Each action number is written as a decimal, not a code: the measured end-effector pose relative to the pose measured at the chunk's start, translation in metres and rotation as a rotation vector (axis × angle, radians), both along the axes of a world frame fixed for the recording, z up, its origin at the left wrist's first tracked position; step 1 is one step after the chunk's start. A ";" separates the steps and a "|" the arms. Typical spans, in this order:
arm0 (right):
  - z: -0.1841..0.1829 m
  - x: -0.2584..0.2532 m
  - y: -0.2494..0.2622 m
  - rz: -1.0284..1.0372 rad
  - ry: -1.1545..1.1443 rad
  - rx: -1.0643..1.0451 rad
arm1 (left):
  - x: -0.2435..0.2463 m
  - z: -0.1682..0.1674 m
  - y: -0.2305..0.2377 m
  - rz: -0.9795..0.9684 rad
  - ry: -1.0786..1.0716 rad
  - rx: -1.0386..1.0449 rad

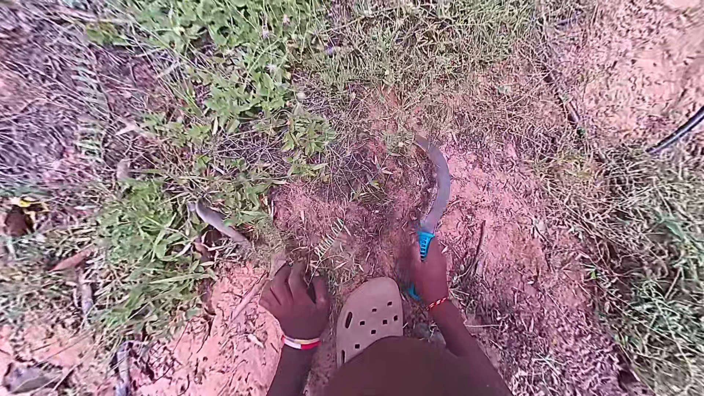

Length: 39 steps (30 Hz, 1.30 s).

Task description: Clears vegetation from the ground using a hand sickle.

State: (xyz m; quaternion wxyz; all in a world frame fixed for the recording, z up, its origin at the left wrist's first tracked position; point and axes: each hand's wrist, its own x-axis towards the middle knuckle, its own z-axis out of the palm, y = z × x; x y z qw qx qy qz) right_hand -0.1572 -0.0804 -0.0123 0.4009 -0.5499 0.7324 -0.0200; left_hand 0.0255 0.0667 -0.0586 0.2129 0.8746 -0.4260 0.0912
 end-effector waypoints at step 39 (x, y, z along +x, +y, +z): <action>0.041 -0.043 0.076 -0.225 -0.223 -0.122 | -0.023 0.030 -0.351 -0.937 0.330 0.743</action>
